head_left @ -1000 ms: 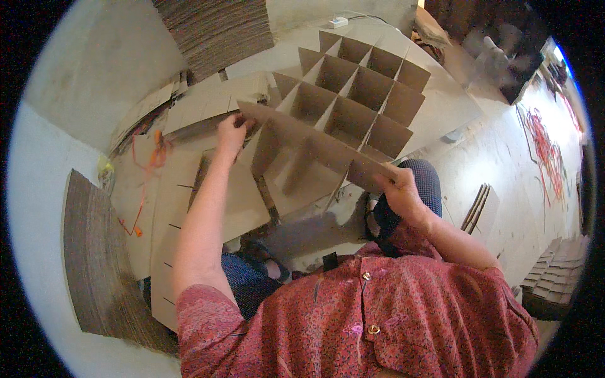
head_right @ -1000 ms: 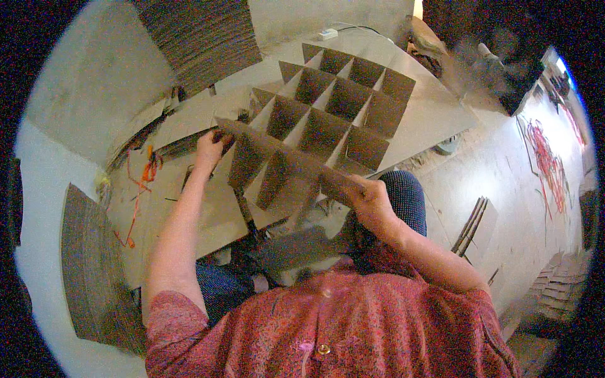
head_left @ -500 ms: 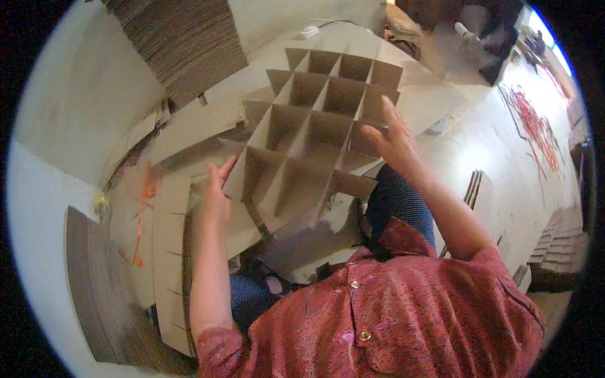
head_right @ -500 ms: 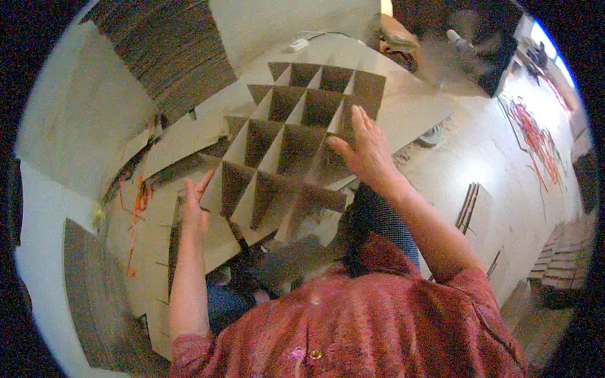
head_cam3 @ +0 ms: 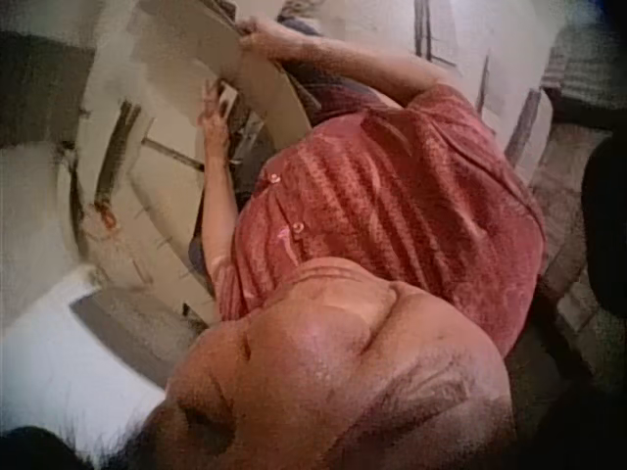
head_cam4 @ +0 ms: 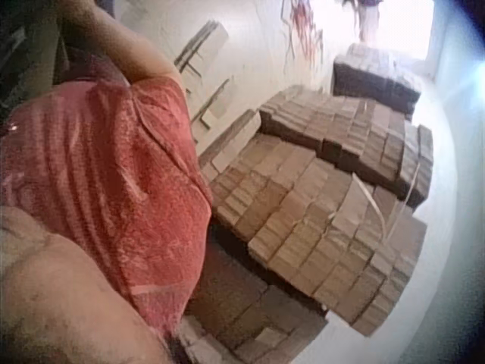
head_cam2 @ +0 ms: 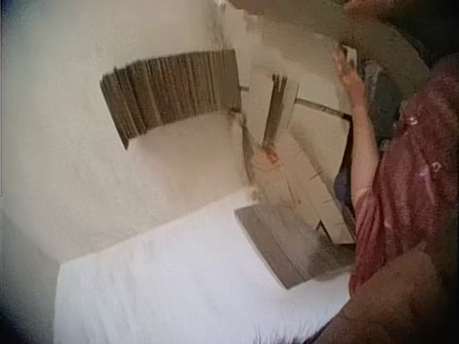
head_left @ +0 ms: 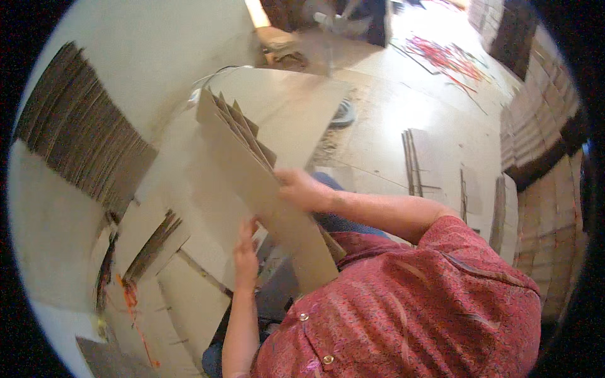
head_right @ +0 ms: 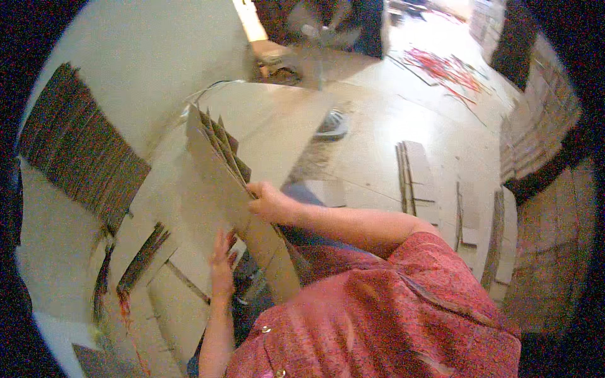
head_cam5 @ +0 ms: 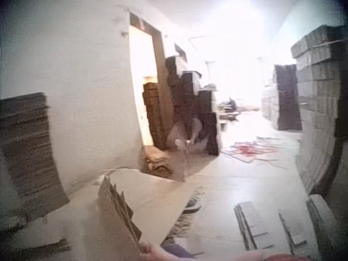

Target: The person sits on the floor and repeatedly folds and inserts pre-cut cardboard dividers into a larger cardboard sheet to form a multi-compartment structure. The person handles each divider one at a time, aligning and pressing them into place.

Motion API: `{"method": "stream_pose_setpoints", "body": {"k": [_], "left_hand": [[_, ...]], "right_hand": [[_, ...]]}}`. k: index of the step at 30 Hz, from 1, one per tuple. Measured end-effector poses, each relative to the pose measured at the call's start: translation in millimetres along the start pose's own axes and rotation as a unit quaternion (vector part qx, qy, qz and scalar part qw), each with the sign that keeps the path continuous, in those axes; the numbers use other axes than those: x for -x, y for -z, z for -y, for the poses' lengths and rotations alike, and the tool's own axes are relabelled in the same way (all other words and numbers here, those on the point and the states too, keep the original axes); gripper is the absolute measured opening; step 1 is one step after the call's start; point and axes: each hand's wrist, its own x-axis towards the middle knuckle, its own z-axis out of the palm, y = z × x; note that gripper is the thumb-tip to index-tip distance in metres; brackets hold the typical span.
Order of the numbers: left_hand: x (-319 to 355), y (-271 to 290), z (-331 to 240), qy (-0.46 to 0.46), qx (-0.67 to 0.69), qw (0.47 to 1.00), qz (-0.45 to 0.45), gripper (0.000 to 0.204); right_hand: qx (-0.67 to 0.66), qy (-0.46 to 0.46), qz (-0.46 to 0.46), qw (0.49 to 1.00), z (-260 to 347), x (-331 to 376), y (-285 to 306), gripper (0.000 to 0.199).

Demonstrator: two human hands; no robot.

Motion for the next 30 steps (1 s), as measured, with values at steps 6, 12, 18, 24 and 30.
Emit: {"method": "stream_pose_setpoints", "body": {"k": [6, 12, 18, 24, 30], "left_hand": [[16.3, 42.7, 53.1, 0.068, 0.004, 0.994, -0.081, 0.046], [19.1, 73.8, 39.5, 0.058, -0.076, 0.985, -0.142, 0.035], [11.0, 141.7, 48.5, 0.052, -0.273, 0.922, -0.269, 0.034], [-29.5, 185.1, 27.4, -0.054, -0.542, 0.773, -0.324, 0.048], [-84.3, 233.6, 24.0, -0.057, -0.707, 0.635, -0.305, 0.045]], "right_hand": [[0.115, 0.149, -0.269, 0.945, 48.6, 69.4, 113.0, 0.037], [0.445, -0.01, -0.472, 0.76, 33.7, 164.2, 215.7, 0.042], [0.576, -0.183, -0.404, 0.687, -207.4, 288.4, 327.0, 0.049], [0.598, -0.37, -0.214, 0.678, -325.0, 368.0, 319.7, 0.05], [0.432, -0.189, -0.19, 0.861, -291.1, 244.1, 243.8, 0.046]]}}
